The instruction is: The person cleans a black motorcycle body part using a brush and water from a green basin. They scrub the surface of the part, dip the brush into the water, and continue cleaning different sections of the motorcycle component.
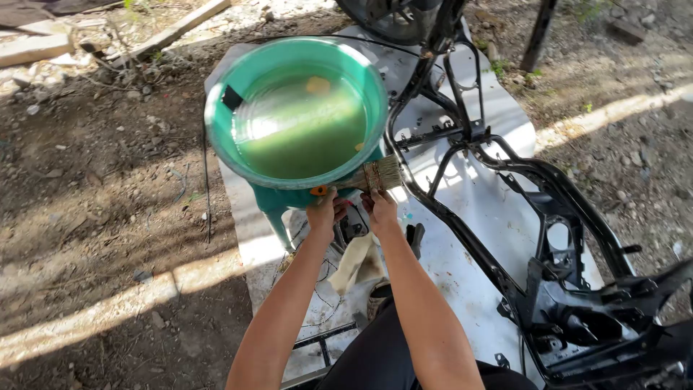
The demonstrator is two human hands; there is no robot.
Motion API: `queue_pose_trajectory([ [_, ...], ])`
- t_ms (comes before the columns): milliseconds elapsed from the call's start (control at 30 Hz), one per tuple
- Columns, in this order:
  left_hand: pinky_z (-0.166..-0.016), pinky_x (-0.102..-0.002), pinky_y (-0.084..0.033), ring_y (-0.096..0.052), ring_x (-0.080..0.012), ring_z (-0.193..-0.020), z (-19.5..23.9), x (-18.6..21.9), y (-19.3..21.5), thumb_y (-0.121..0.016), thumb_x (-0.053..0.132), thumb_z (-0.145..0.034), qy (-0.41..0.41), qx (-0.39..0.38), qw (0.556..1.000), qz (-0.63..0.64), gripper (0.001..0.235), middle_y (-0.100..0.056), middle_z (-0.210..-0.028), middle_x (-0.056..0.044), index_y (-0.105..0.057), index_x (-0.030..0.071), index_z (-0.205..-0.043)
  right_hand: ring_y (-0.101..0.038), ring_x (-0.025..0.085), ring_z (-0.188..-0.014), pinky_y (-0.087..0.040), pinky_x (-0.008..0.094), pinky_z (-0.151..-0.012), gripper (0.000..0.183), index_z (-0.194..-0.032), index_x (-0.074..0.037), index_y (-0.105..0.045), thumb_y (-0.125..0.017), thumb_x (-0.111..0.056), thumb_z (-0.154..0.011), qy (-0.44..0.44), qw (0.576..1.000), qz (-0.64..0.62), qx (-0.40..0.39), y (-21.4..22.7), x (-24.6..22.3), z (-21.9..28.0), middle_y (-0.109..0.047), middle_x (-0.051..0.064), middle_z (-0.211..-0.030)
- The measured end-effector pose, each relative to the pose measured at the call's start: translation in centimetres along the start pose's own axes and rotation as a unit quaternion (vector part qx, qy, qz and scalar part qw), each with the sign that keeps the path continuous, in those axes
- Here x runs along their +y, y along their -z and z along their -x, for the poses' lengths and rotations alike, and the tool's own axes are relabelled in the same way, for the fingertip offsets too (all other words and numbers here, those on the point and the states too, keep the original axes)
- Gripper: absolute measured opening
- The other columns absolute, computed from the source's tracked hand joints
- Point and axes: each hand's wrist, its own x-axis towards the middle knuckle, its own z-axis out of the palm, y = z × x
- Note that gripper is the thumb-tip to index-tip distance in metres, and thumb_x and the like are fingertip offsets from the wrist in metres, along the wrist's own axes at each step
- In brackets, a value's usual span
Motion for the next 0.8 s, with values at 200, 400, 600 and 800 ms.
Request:
queue_pose_trajectory([
  [200,-0.068,-0.037,-0.062,-0.076,-0.0231,-0.079,2.6,-1.5,-3.7,-0.074,0.028,-0.093,-0.048,-0.096,0.994,0.011,0.032,-0.075,-0.095,-0.008,-0.067,0.001,-0.109,-0.069,0.021,-0.087,-0.054,0.035,-0.077,0.014,-0.113,-0.007,-0.066,-0.062,-0.014,-0.101,0.039,0.997,-0.069,0.012,3.1,-3.8,4.6,-0.069,0.005,-0.096],
  [400,-0.073,-0.035,-0.061,-0.077,-0.0240,-0.086,11.8,-3.5,-11.4,-0.068,0.024,-0.097,-0.015,-0.230,0.973,0.000,0.031,-0.073,-0.103,-0.009,-0.064,0.005,-0.121,-0.072,0.022,-0.094,-0.057,0.037,-0.083,0.013,-0.106,-0.006,-0.063,-0.065,-0.018,-0.103,0.130,0.983,-0.092,0.090,9.5,-10.8,13.7,-0.069,0.005,-0.098],
  [600,-0.076,-0.037,-0.062,-0.076,-0.0211,-0.090,22.8,-9.3,-17.9,-0.070,0.020,-0.095,0.023,-0.361,0.930,-0.058,0.037,-0.072,-0.111,-0.009,-0.061,0.005,-0.128,-0.070,0.019,-0.092,-0.057,0.036,-0.084,0.015,-0.109,-0.006,-0.065,-0.064,-0.020,-0.102,0.201,0.958,-0.121,0.165,19.1,-16.0,23.6,-0.071,0.006,-0.099],
  [800,-0.081,-0.032,-0.063,-0.073,-0.0150,-0.089,29.9,-17.4,-20.2,-0.072,0.016,-0.098,-0.020,-0.453,0.886,-0.100,0.031,-0.074,-0.104,-0.008,-0.067,-0.002,-0.123,-0.070,0.017,-0.093,-0.056,0.033,-0.083,0.023,-0.112,-0.005,-0.067,-0.063,-0.026,-0.103,0.192,0.950,-0.069,0.235,27.6,-18.3,33.6,-0.074,0.006,-0.104],
])
